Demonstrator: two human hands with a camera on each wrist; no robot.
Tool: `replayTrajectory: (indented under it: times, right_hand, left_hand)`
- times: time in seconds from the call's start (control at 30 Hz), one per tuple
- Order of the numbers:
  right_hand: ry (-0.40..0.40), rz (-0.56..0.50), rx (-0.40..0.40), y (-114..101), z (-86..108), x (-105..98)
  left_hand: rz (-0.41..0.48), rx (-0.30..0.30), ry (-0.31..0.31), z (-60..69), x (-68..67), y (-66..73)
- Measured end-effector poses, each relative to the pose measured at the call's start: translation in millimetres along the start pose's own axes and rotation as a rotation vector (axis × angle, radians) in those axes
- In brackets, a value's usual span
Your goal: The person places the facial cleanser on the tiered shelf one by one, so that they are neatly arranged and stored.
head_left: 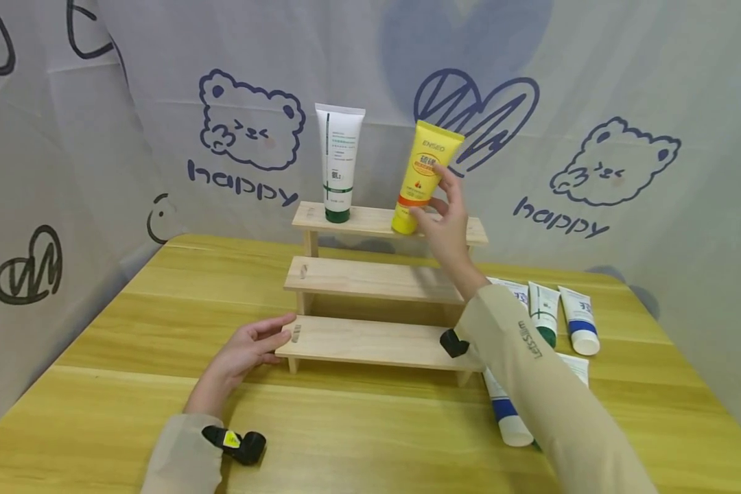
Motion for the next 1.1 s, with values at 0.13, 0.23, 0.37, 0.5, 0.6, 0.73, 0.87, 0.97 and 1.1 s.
replayTrajectory:
  times: [0.13, 0.23, 0.37, 0.5, 0.6, 0.73, 0.87, 0.97, 1.1]
  right_hand:
    - [-0.019, 0.020, -0.013, 0, -2.0, 4]
    - [-0.026, 0.008, 0.009, 3, -2.7, 9]
    - [-0.045, -0.004, 0.029, 6, -3.9, 16]
    - [-0.067, 0.005, 0.021, 7, -5.9, 25]
    - [-0.091, 0.021, 0.031, 7, -6.7, 32]
    - [-0.106, 0.032, 0.064, 8, -6.3, 36]
    - [-0.104, 0.028, 0.087, 10, -5.3, 37]
    - [-0.107, 0.011, 0.095, 12, -3.9, 36]
    - [-0.116, 0.020, 0.099, 13, -1.0, 33]
  left_hand:
    - [0.004, -0.004, 0.003, 0.1, 0.3, -0.9]
    - [-0.001, -0.001, 0.003, 1.2, -0.6, -0.3]
    - [-0.005, 0.002, -0.002, 3.4, -0.7, 1.2]
    - [-0.002, -0.001, -0.002, 4.8, -0.1, 2.7]
    - [-0.003, 0.001, -0.003, 5.1, 0.5, 4.0]
    - [0.001, 0.001, -0.001, 5.2, 1.8, 4.6]
    - [0.005, -0.006, 0.001, 4.6, 1.1, 3.3]
    - [0.006, -0.008, 0.001, 4.1, 0.7, 2.5]
    - [0.008, -0.008, 0.000, 4.2, 0.7, 2.4]
Point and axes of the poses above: each hand's wrist, its own z-axis away from the middle knuckle, its own x-axis out of the palm, y = z × x, the point moved 6 cm from there along -z, towards the middle knuckle, and after that the axes turned 8 degrees about y, right-handed, at the moved point
